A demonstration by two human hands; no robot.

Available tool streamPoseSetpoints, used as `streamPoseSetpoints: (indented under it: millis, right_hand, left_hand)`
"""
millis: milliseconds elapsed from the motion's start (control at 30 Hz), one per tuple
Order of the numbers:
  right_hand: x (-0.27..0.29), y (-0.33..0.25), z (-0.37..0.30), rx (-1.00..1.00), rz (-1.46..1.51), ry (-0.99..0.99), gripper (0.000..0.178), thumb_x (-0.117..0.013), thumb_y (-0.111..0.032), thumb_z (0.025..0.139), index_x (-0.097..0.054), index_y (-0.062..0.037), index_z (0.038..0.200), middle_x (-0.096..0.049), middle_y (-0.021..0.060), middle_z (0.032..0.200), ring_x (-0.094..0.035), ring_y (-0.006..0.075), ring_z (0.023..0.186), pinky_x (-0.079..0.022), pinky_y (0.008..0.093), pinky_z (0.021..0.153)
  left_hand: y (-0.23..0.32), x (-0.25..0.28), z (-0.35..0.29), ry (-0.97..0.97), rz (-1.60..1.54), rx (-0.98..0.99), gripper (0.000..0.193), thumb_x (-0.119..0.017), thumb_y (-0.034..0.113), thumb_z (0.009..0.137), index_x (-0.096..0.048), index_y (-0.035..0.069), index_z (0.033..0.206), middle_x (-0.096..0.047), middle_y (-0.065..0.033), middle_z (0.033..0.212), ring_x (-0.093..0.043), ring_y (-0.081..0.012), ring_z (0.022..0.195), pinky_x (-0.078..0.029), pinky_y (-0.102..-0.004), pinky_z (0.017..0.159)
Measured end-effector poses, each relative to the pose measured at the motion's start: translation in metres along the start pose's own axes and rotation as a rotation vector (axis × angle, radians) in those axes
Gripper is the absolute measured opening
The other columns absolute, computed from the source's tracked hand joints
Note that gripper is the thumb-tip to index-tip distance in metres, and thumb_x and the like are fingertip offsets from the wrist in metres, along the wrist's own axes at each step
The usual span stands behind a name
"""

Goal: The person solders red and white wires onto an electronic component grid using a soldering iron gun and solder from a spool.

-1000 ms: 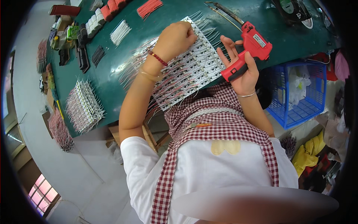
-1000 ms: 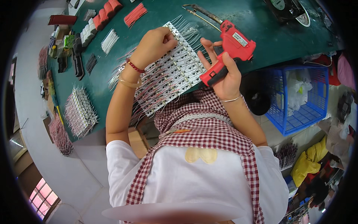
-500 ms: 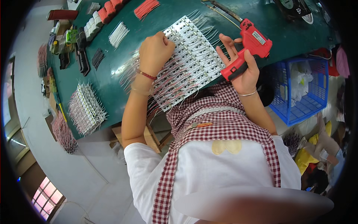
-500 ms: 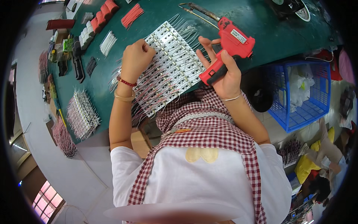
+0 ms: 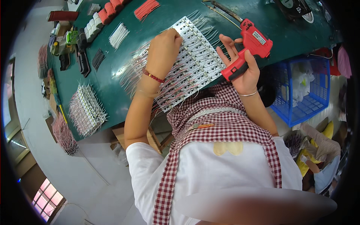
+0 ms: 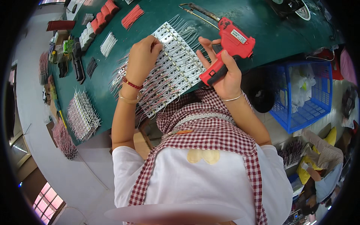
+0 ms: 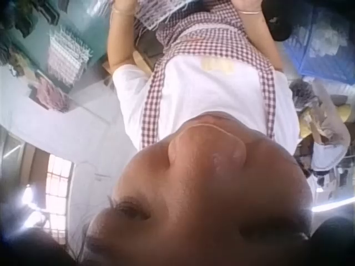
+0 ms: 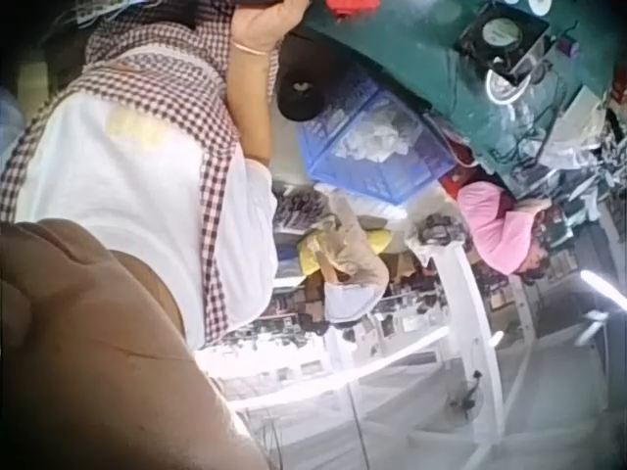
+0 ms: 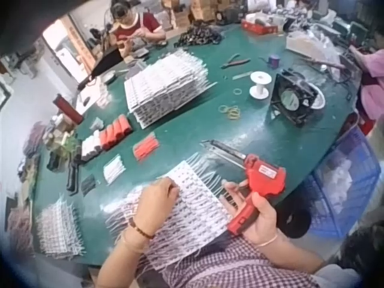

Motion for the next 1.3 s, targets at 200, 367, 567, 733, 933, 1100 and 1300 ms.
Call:
streamPoseSetpoints:
  millis: [200,367,567,733,933,1100,1300]
  right_hand:
    - [0.000,-0.004,0.000,0.013,0.004,-0.003,0.033,-0.052,-0.026,0.094,-0.049,-0.0066,0.121,-0.046,0.0210,0.135,-0.027,0.0332,0.140,-0.019,0.0516,0.115]
    - [-0.002,-0.003,0.001,0.007,0.004,-0.001,0.032,-0.051,-0.026,0.095,-0.047,-0.0065,0.121,-0.046,0.0211,0.134,-0.029,0.0310,0.139,-0.019,0.0504,0.115]
    - [0.001,-0.001,-0.001,0.009,-0.005,0.013,0.033,-0.051,-0.028,0.095,-0.048,-0.0070,0.121,-0.045,0.0221,0.135,-0.028,0.0325,0.139,-0.018,0.0519,0.115]
    - [0.000,-0.001,-0.001,0.005,-0.017,-0.001,0.033,-0.050,-0.028,0.096,-0.048,-0.0074,0.122,-0.045,0.0220,0.136,-0.028,0.0326,0.139,-0.018,0.0517,0.115]
    - [-0.001,-0.003,0.000,0.020,-0.008,0.009,0.034,-0.051,-0.028,0.095,-0.048,-0.0072,0.121,-0.046,0.0219,0.135,-0.028,0.0333,0.139,-0.018,0.0516,0.116]
    - [-0.001,-0.002,0.000,0.005,0.005,0.007,0.032,-0.051,-0.026,0.096,-0.047,-0.0066,0.121,-0.047,0.0208,0.134,-0.029,0.0315,0.139,-0.019,0.0506,0.115]
    - [0.000,-0.001,0.000,0.005,-0.012,0.004,0.032,-0.051,-0.026,0.095,-0.046,-0.0071,0.121,-0.047,0.0209,0.134,-0.029,0.0308,0.139,-0.019,0.0504,0.115]
  left_hand:
    - [0.003,0.003,-0.005,-0.019,-0.004,-0.017,0.012,-0.062,0.012,0.082,-0.066,0.000,0.081,-0.065,-0.0165,0.075,-0.062,-0.0312,0.065,-0.047,-0.0376,0.060]
    - [-0.013,0.000,-0.006,-0.028,0.088,0.101,0.015,-0.063,0.015,0.080,-0.065,0.001,0.080,-0.065,-0.0153,0.071,-0.063,-0.0310,0.064,-0.048,-0.0383,0.059]
    - [-0.031,0.002,-0.002,-0.156,0.244,0.187,0.017,-0.064,0.020,0.077,-0.064,0.003,0.076,-0.064,-0.0136,0.068,-0.063,-0.0330,0.064,-0.048,-0.0404,0.058]
    - [-0.003,0.020,-0.010,-0.006,0.405,0.114,0.012,-0.064,0.016,0.080,-0.061,0.005,0.081,-0.063,-0.0128,0.074,-0.061,-0.0328,0.069,-0.048,-0.0415,0.060]
    - [0.020,-0.006,-0.012,-0.027,0.107,-0.145,0.005,-0.062,0.008,0.081,-0.061,0.004,0.084,-0.058,-0.0116,0.078,-0.058,-0.0311,0.075,-0.047,-0.0400,0.067]
    - [0.021,0.000,-0.020,0.052,0.083,-0.306,0.010,-0.060,0.003,0.081,-0.066,0.005,0.089,-0.057,-0.0101,0.077,-0.057,-0.0302,0.074,-0.046,-0.0396,0.066]
    - [0.041,0.007,-0.025,-0.028,0.303,-0.569,0.017,-0.061,0.001,0.079,-0.068,0.004,0.095,-0.058,-0.0093,0.077,-0.058,-0.0280,0.073,-0.046,-0.0368,0.068]
Point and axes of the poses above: each hand's wrist, its own z-axis towards the middle knuckle, its own x-axis out of the back of the hand, y = z × x, the point moved 8 cm from there along z, towards the middle knuckle
